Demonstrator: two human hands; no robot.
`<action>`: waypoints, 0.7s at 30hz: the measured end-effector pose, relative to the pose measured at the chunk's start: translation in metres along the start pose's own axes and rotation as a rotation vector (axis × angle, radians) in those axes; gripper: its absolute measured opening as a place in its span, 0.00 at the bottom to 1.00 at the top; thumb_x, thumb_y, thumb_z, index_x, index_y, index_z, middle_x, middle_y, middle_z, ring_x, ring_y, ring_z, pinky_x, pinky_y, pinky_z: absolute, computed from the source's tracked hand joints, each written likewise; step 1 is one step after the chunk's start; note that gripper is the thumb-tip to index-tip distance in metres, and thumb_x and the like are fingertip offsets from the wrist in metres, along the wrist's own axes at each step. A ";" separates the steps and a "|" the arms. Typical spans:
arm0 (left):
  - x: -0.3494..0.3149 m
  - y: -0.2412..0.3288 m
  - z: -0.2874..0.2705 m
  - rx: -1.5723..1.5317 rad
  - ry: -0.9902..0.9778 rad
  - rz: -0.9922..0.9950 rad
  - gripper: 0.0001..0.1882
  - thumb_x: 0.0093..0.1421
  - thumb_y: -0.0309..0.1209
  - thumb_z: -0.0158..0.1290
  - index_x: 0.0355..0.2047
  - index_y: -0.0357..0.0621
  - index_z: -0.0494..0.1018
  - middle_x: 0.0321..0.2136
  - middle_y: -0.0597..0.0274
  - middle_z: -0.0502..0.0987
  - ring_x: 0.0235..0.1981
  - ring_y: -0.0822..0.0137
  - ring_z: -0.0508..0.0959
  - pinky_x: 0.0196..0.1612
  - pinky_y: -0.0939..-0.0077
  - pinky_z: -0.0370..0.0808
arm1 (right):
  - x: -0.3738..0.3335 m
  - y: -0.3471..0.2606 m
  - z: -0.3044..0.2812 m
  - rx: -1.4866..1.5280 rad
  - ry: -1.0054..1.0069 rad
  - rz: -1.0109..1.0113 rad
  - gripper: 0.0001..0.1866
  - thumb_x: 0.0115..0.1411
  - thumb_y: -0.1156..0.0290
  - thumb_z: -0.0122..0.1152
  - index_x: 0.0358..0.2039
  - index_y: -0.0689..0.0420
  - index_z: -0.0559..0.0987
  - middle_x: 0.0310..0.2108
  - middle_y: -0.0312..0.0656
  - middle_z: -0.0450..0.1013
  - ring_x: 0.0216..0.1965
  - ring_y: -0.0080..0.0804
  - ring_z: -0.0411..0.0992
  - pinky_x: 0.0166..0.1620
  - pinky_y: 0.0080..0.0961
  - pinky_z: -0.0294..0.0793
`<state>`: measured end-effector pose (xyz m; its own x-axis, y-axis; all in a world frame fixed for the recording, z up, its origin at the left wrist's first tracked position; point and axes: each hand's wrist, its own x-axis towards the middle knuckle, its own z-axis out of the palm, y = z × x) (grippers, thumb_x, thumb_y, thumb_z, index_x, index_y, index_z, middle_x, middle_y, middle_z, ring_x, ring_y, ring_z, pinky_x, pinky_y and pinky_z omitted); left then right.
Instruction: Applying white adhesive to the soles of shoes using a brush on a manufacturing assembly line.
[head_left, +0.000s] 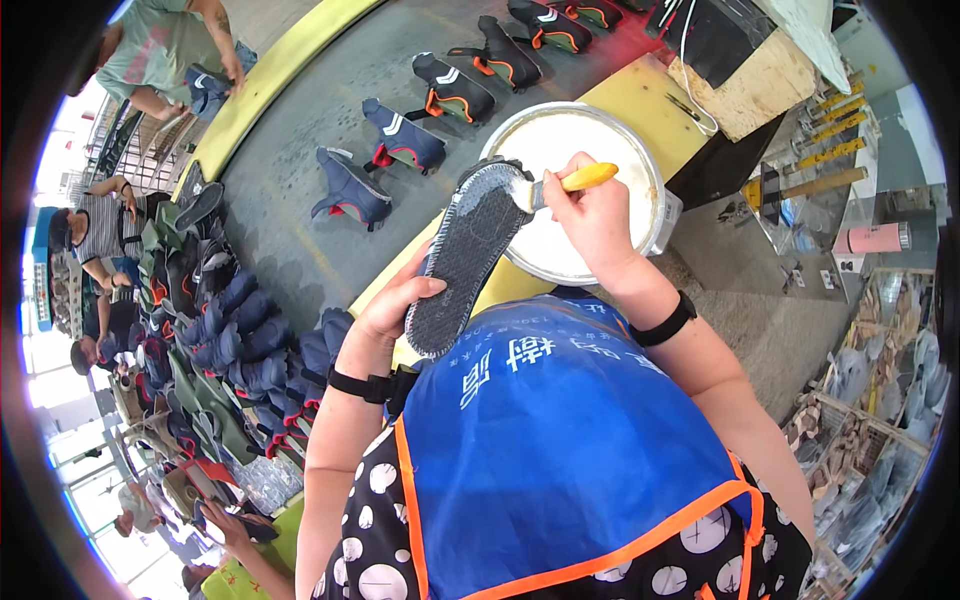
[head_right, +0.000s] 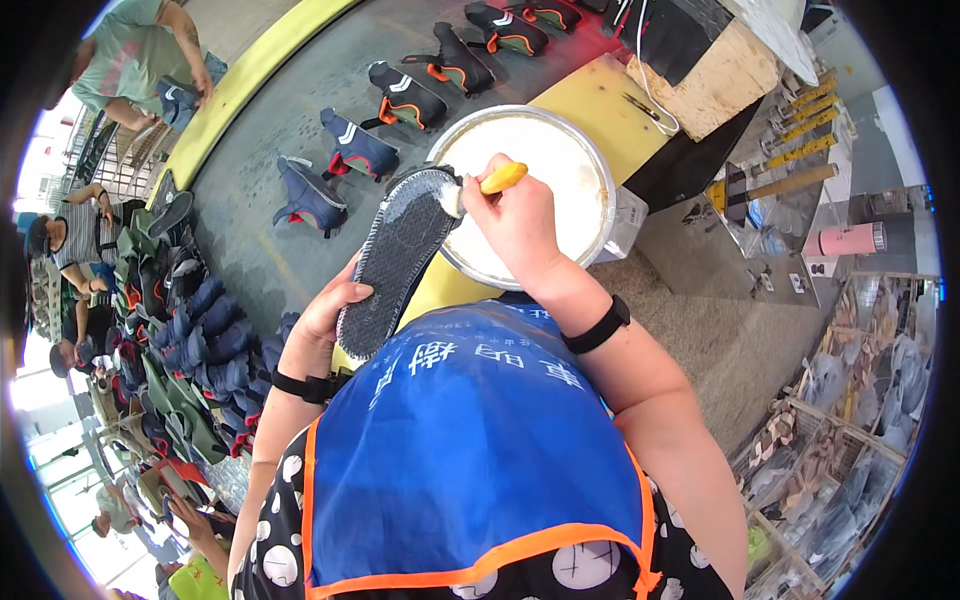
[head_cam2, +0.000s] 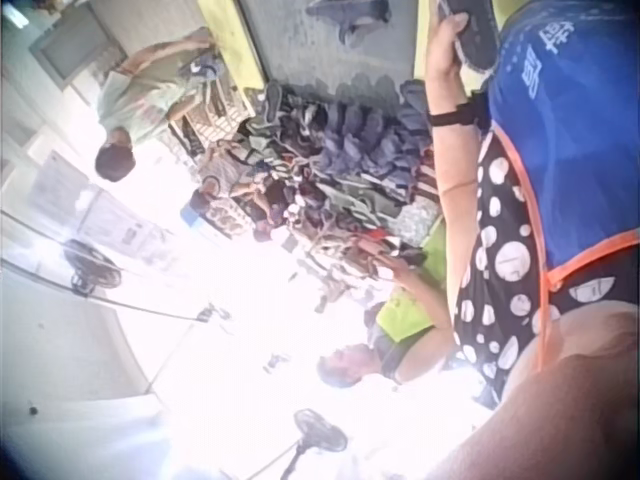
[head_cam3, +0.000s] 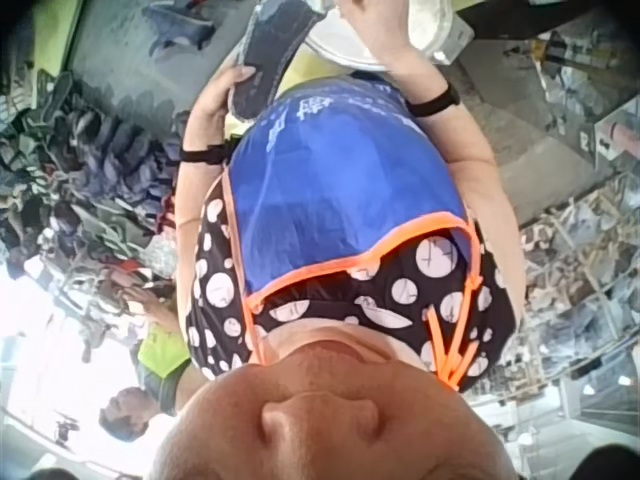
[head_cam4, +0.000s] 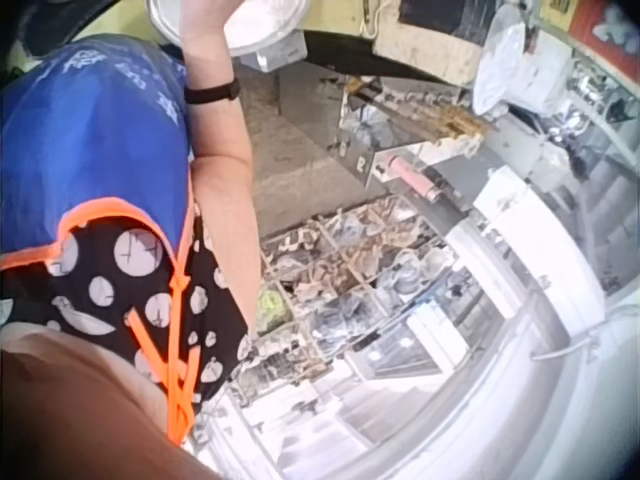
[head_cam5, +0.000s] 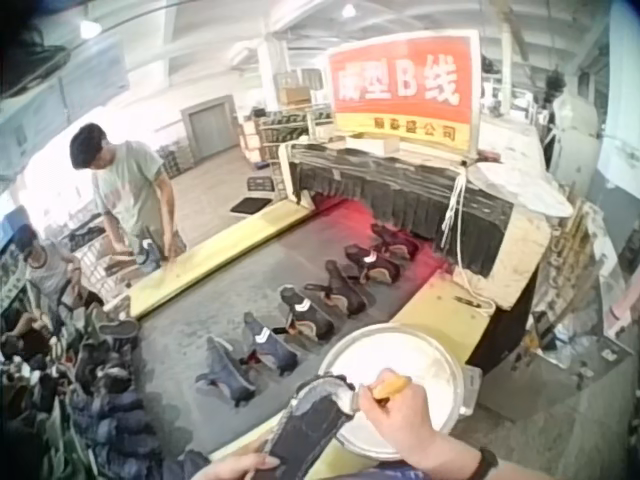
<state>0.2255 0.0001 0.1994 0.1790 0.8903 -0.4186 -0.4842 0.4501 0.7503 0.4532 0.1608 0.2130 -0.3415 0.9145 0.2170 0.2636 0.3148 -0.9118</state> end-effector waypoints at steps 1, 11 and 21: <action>-0.001 -0.001 0.000 -0.002 0.003 0.002 0.45 0.52 0.32 0.54 0.70 0.38 0.51 0.61 0.52 0.66 0.61 0.63 0.68 0.64 0.70 0.65 | -0.005 -0.004 0.003 0.024 -0.015 0.022 0.13 0.61 0.72 0.65 0.23 0.59 0.70 0.16 0.38 0.70 0.17 0.24 0.68 0.24 0.24 0.66; -0.010 0.004 0.001 0.189 0.113 0.045 0.46 0.51 0.32 0.56 0.70 0.40 0.52 0.60 0.53 0.68 0.60 0.63 0.69 0.63 0.70 0.64 | -0.018 -0.025 0.008 0.093 -0.032 0.144 0.13 0.61 0.72 0.64 0.22 0.59 0.71 0.14 0.37 0.71 0.16 0.20 0.72 0.23 0.20 0.69; -0.013 0.015 -0.003 0.151 -0.037 -0.055 0.43 0.53 0.32 0.56 0.69 0.39 0.56 0.59 0.52 0.69 0.58 0.64 0.71 0.62 0.70 0.65 | 0.033 -0.003 -0.004 -0.240 -0.113 -0.306 0.12 0.58 0.69 0.64 0.25 0.57 0.70 0.21 0.45 0.71 0.23 0.48 0.73 0.28 0.36 0.71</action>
<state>0.2133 -0.0054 0.2147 0.2343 0.8648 -0.4441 -0.3390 0.5008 0.7964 0.4448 0.1915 0.2240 -0.5304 0.7398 0.4139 0.3326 0.6307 -0.7011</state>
